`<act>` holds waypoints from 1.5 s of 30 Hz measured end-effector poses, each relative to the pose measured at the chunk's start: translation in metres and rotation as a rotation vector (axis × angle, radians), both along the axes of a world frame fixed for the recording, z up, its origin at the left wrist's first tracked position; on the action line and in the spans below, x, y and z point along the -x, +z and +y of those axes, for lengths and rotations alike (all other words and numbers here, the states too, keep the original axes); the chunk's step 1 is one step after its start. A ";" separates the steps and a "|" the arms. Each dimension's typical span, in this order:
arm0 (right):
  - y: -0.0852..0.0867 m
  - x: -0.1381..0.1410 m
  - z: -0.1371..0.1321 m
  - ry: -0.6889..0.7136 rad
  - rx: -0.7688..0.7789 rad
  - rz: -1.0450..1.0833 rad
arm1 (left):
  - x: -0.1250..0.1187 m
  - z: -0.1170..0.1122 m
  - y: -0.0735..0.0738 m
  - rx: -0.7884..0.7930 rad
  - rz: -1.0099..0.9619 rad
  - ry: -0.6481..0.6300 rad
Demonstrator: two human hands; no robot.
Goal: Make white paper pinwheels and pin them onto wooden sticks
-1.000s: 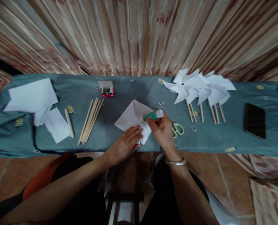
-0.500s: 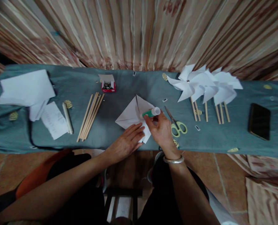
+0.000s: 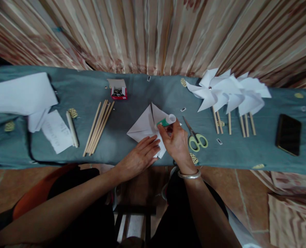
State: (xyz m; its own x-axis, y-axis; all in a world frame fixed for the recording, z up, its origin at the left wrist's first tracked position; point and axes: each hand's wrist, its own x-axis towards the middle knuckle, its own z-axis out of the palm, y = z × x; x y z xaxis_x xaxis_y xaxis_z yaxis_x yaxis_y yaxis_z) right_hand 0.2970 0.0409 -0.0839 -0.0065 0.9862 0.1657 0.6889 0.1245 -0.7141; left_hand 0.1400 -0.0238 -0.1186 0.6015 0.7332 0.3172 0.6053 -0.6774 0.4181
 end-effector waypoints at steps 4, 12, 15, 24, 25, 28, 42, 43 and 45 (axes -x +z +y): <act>-0.001 0.001 0.000 0.012 0.016 0.015 | 0.000 0.001 0.000 0.012 0.007 -0.002; -0.003 0.003 0.001 0.022 0.004 -0.017 | -0.001 0.001 -0.001 0.007 0.002 -0.006; -0.003 0.005 0.001 0.028 -0.006 -0.012 | 0.000 0.001 0.000 -0.006 0.019 -0.001; -0.002 0.010 -0.001 0.106 -0.034 -0.083 | -0.002 0.001 0.000 -0.039 0.055 0.014; -0.002 0.011 -0.001 0.117 -0.046 -0.102 | -0.002 0.001 -0.001 -0.041 0.058 0.018; -0.001 0.012 -0.002 0.147 -0.070 -0.151 | -0.002 0.001 -0.002 -0.046 0.070 0.026; 0.002 0.010 -0.008 0.198 -0.092 -0.254 | -0.001 0.002 0.001 -0.012 0.050 0.005; 0.003 0.010 -0.008 0.203 -0.095 -0.251 | -0.001 0.002 0.001 -0.006 0.052 0.008; 0.003 0.009 -0.009 0.212 -0.101 -0.249 | -0.001 0.002 0.001 -0.003 0.054 0.014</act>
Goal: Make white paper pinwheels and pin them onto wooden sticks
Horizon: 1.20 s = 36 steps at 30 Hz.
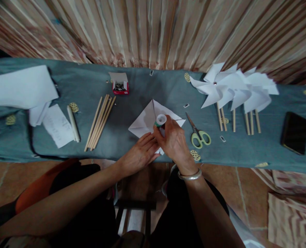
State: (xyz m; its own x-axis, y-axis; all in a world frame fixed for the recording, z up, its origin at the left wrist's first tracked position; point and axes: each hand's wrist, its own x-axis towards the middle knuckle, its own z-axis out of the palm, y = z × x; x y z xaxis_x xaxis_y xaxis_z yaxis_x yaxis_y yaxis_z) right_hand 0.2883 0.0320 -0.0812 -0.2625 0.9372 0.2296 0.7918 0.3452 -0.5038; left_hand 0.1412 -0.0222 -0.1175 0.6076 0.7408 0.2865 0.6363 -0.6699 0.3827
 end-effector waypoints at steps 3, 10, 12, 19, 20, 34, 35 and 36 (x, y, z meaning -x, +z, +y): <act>0.000 -0.002 -0.001 0.000 0.000 -0.004 | 0.000 -0.001 0.000 -0.002 0.002 0.004; -0.001 -0.007 -0.002 0.023 0.009 0.032 | -0.001 0.000 0.001 0.016 0.020 0.001; -0.001 -0.008 -0.001 0.021 0.006 0.028 | -0.001 0.000 0.001 0.025 0.027 0.001; -0.001 -0.011 0.000 0.003 -0.038 0.012 | -0.001 -0.001 0.002 0.025 0.028 0.001; -0.001 -0.011 0.000 0.001 -0.039 0.012 | -0.001 -0.001 0.002 0.018 0.025 0.000; -0.005 -0.011 0.005 -0.051 -0.010 0.056 | -0.001 -0.001 0.003 0.030 0.032 0.004; -0.005 -0.010 0.005 -0.057 -0.013 0.060 | -0.002 0.000 0.003 0.024 0.029 0.002; -0.006 -0.010 0.006 -0.061 -0.018 0.065 | -0.002 0.000 0.003 0.020 0.026 -0.001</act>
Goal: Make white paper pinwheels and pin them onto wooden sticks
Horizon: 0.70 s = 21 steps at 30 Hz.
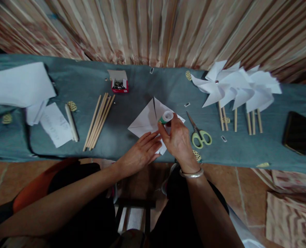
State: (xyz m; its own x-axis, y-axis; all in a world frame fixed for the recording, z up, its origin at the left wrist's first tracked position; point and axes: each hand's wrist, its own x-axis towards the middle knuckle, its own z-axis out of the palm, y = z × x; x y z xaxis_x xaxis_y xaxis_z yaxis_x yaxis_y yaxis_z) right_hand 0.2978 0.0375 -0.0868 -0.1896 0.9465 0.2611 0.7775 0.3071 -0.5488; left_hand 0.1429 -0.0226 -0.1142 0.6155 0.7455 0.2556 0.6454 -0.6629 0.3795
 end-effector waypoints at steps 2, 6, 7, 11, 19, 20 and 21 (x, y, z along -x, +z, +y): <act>-0.001 0.001 0.001 -0.002 -0.010 0.004 | 0.000 0.000 0.000 0.001 -0.005 -0.004; -0.002 0.001 0.003 -0.013 -0.003 0.009 | 0.000 0.000 0.000 0.010 -0.001 -0.003; -0.002 0.002 0.003 -0.016 0.001 0.014 | 0.000 0.000 0.000 0.007 -0.001 -0.002; -0.003 0.003 0.004 -0.024 0.006 0.028 | 0.000 -0.001 -0.002 0.008 -0.003 -0.003; -0.003 0.006 0.006 -0.023 0.027 0.034 | 0.000 -0.001 -0.002 -0.010 -0.012 0.001; -0.003 0.007 0.006 -0.020 0.026 0.032 | 0.000 -0.001 -0.002 -0.017 -0.011 0.003; -0.003 0.007 0.006 -0.016 0.024 0.030 | 0.000 -0.001 -0.002 -0.020 -0.008 0.005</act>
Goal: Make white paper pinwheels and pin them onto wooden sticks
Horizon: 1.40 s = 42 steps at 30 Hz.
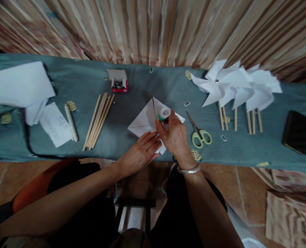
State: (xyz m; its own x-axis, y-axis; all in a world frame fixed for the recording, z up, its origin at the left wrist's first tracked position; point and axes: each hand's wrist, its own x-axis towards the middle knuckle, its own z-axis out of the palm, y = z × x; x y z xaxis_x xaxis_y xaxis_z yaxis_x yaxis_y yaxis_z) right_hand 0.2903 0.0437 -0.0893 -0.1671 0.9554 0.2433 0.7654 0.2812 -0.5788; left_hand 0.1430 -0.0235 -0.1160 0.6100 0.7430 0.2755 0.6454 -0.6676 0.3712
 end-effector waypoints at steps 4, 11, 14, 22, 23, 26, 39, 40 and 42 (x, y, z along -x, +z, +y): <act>0.001 0.001 0.000 0.023 -0.021 0.000 | 0.000 0.000 0.000 0.013 0.019 -0.003; 0.000 0.001 0.000 0.038 -0.031 -0.036 | -0.001 0.001 0.001 0.035 0.025 -0.005; 0.001 0.002 -0.001 0.043 -0.014 -0.048 | 0.000 0.001 0.001 0.027 0.018 -0.002; 0.005 0.003 -0.003 0.083 0.008 -0.056 | 0.000 0.001 0.000 0.021 -0.002 -0.006; 0.006 0.003 -0.003 0.084 0.012 -0.057 | 0.000 0.001 0.000 0.013 0.001 -0.002; 0.008 0.003 -0.004 0.079 0.024 -0.050 | 0.001 0.001 0.000 -0.001 0.004 0.001; -0.001 -0.024 0.009 -0.163 0.254 0.943 | 0.003 0.001 -0.004 -0.015 -0.052 -0.007; -0.001 -0.025 0.011 -0.174 0.294 1.051 | 0.004 0.001 -0.004 -0.007 -0.066 -0.009; -0.001 -0.028 0.013 -0.181 0.384 1.212 | 0.004 0.002 -0.003 0.011 -0.110 -0.015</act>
State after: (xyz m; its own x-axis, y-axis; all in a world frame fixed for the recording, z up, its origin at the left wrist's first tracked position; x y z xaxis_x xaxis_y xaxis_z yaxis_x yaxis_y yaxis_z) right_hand 0.3181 0.0566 -0.0904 0.1055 0.9835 -0.1466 -0.2952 -0.1098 -0.9491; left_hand 0.1386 -0.0216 -0.1186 0.5876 0.7374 0.3331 0.5907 -0.6722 0.4463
